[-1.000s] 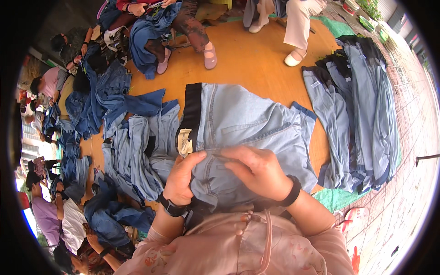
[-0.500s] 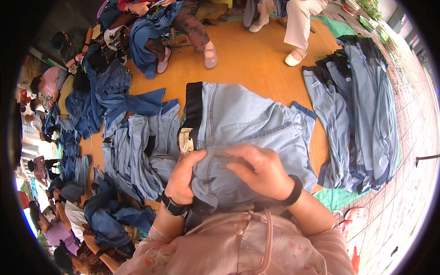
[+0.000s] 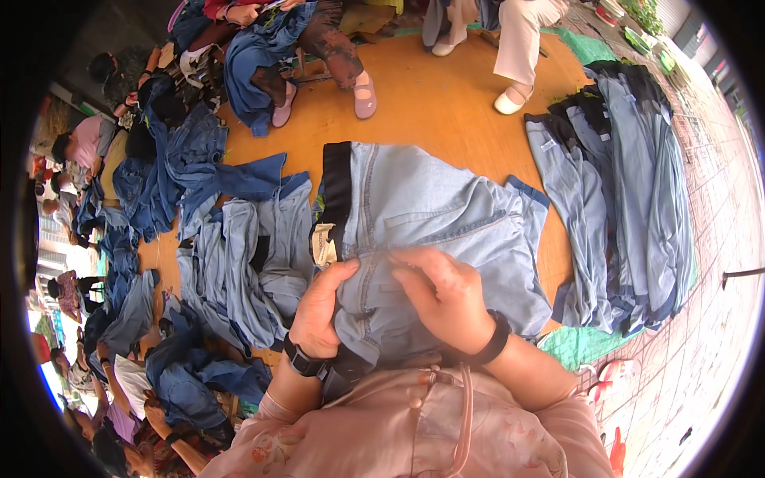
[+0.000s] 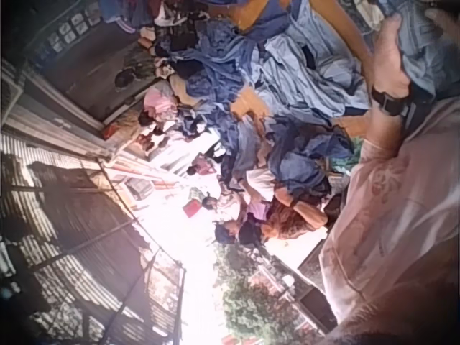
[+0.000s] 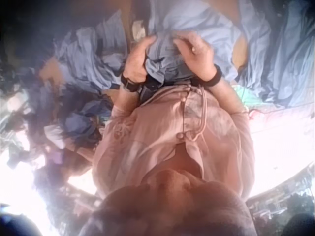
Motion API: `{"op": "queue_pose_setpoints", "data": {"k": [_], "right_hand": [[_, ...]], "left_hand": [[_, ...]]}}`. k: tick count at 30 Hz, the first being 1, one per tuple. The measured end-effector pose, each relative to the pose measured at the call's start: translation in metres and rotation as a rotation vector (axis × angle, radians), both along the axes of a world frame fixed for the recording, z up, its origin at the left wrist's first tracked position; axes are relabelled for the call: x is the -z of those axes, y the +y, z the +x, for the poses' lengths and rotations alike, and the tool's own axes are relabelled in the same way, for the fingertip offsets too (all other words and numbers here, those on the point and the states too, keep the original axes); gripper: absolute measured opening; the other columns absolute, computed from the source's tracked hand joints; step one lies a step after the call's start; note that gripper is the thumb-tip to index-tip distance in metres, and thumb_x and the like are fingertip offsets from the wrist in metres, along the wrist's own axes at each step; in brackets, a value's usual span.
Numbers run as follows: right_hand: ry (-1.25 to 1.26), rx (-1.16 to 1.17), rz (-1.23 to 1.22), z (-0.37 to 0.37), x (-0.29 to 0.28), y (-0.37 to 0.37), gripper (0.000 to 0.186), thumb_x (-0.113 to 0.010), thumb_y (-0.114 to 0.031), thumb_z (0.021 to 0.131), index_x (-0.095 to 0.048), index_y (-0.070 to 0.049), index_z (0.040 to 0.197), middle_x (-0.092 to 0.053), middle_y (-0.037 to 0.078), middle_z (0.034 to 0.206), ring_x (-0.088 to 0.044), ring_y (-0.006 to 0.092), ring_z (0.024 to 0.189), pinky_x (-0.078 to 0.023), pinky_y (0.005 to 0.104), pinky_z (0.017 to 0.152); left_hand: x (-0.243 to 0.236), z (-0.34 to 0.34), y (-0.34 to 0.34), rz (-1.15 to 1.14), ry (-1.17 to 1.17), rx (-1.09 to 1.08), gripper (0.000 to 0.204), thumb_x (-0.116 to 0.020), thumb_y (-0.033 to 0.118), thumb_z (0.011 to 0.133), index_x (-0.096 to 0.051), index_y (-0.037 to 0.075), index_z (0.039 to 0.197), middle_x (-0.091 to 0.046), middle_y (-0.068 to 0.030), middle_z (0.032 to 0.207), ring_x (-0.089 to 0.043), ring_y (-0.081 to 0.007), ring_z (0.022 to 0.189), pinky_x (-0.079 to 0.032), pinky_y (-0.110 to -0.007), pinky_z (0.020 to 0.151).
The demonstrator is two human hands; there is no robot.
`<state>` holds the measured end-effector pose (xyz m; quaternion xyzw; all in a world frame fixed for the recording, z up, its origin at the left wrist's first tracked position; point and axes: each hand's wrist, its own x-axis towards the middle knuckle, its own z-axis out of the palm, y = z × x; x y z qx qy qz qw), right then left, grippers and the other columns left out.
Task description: Cutting loose threads from blue denim garments using small scissors.
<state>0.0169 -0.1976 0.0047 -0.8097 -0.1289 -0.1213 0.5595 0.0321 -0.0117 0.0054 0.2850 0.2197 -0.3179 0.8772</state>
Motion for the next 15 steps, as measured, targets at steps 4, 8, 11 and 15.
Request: {"op": "queue_pose_setpoints", "data": {"k": [4, 8, 11, 15], "right_hand": [[-0.003, 0.027, -0.025, 0.0003, -0.0038, -0.0026, 0.027, -0.069, 0.004, 0.080, -0.064, 0.001, 0.106, -0.069, 0.010, 0.090, -0.066, 0.0142, 0.072, -0.050, 0.0245, 0.063], [0.008, -0.016, 0.000, -0.0022, -0.0047, -0.0013, 0.029, -0.070, 0.000, 0.081, -0.062, -0.002, 0.109, -0.067, 0.012, 0.089, -0.065, 0.0209, 0.072, -0.050, 0.0281, 0.062], [0.025, 0.028, -0.041, -0.0021, -0.0018, -0.0026, 0.030, -0.070, -0.001, 0.080, -0.062, -0.003, 0.109, -0.067, 0.012, 0.091, -0.064, 0.0205, 0.070, -0.050, 0.0275, 0.062], [0.069, 0.043, -0.019, -0.0026, -0.0012, -0.0019, 0.031, -0.071, -0.001, 0.080, -0.061, -0.004, 0.109, -0.067, 0.012, 0.091, -0.064, 0.0212, 0.070, -0.050, 0.0284, 0.062]], "left_hand": [[-0.0039, 0.0000, -0.0008, 0.003, -0.021, 0.001, 0.031, -0.052, 0.017, 0.093, -0.059, -0.003, 0.116, -0.068, -0.0129, 0.106, -0.067, -0.0228, 0.092, -0.055, -0.035, 0.083], [-0.0011, -0.0012, 0.0005, 0.050, -0.087, 0.000, 0.031, -0.052, 0.016, 0.093, -0.059, -0.004, 0.116, -0.067, -0.0129, 0.106, -0.067, -0.0225, 0.092, -0.055, -0.035, 0.083], [0.0002, -0.0027, -0.0012, 0.127, -0.138, -0.055, 0.029, -0.054, 0.013, 0.092, -0.059, -0.004, 0.116, -0.067, -0.0125, 0.107, -0.067, -0.0222, 0.092, -0.055, -0.035, 0.081], [-0.0009, -0.0025, -0.0037, 0.130, -0.162, -0.097, 0.028, -0.057, 0.006, 0.090, -0.059, -0.002, 0.116, -0.067, -0.0115, 0.106, -0.067, -0.0215, 0.091, -0.056, -0.035, 0.079]]}}
